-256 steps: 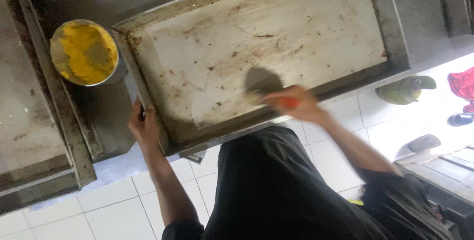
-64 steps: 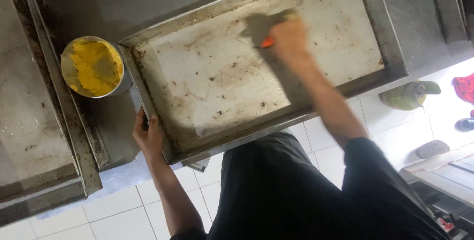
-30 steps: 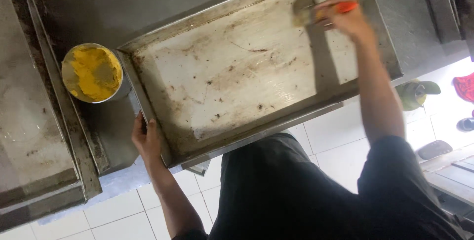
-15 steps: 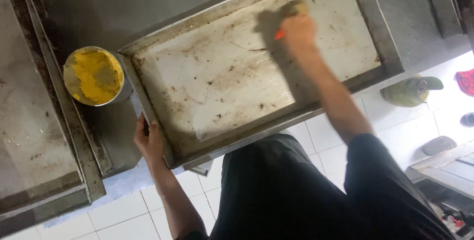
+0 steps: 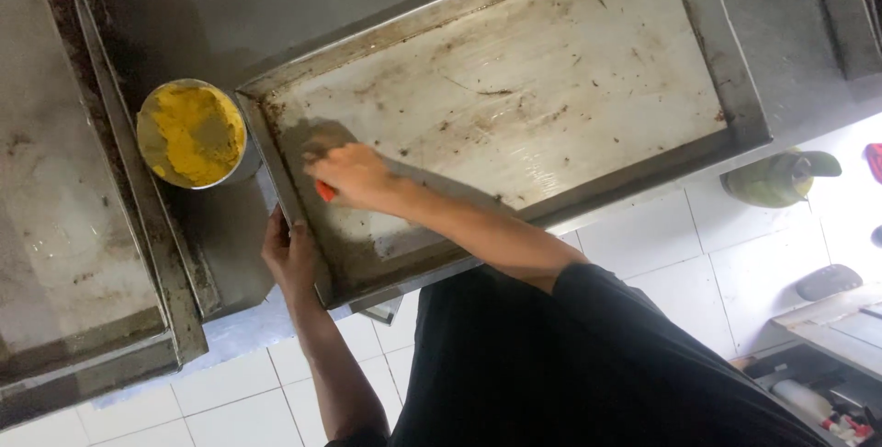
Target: Greasing baking pans with margarine using a brush.
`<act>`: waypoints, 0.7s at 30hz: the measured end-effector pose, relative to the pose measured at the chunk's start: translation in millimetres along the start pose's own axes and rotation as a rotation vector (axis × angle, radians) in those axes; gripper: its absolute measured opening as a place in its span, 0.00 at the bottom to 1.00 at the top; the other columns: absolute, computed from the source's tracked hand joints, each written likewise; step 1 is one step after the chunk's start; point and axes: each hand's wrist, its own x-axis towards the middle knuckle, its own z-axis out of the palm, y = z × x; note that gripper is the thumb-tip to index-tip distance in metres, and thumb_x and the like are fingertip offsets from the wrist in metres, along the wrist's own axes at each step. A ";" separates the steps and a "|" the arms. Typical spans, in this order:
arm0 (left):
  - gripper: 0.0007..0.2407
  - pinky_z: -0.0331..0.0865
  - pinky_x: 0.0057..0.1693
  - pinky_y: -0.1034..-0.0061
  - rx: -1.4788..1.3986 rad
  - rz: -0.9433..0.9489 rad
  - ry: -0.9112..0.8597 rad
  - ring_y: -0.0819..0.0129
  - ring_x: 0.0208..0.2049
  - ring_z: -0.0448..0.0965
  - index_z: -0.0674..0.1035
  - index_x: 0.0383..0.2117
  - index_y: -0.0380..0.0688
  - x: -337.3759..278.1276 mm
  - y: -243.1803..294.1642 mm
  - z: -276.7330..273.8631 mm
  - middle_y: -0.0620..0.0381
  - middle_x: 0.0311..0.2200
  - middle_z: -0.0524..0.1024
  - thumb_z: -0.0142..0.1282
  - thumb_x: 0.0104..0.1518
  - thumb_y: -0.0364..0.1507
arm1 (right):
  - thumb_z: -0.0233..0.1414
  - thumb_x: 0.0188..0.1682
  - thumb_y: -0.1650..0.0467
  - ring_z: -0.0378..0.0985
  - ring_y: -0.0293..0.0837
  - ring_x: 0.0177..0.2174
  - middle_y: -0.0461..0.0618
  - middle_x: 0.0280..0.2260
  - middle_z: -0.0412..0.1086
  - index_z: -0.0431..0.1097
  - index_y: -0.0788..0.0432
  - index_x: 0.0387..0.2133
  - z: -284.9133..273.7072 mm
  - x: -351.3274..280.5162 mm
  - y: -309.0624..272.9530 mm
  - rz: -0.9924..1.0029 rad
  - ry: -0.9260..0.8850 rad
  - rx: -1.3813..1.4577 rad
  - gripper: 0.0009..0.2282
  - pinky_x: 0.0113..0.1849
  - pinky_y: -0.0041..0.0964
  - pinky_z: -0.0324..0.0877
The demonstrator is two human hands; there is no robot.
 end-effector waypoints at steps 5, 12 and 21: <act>0.19 0.68 0.51 0.76 0.077 -0.065 0.032 0.71 0.46 0.76 0.73 0.61 0.33 -2.6 18.8 6.0 0.52 0.49 0.78 0.47 0.62 0.22 | 0.58 0.47 0.67 0.81 0.45 0.30 0.48 0.36 0.79 0.78 0.46 0.44 0.7 1.3 33.0 -0.108 0.198 0.293 0.11 0.33 0.44 0.78; 0.19 0.67 0.51 0.76 0.009 -0.031 0.040 0.70 0.46 0.74 0.73 0.61 0.31 2.9 -23.3 -5.5 0.52 0.49 0.77 0.50 0.63 0.23 | 0.60 0.52 0.63 0.82 0.38 0.29 0.45 0.38 0.81 0.81 0.43 0.41 -100.5 -63.4 136.1 0.305 0.278 0.720 0.07 0.34 0.35 0.78; 0.18 0.67 0.55 0.77 0.140 0.026 0.022 0.72 0.48 0.75 0.74 0.61 0.30 -1.8 -8.0 -5.1 0.54 0.49 0.78 0.52 0.64 0.25 | 0.52 0.55 0.70 0.83 0.43 0.32 0.54 0.37 0.79 0.78 0.53 0.47 -224.2 -229.3 284.4 0.619 0.409 0.633 0.10 0.29 0.37 0.81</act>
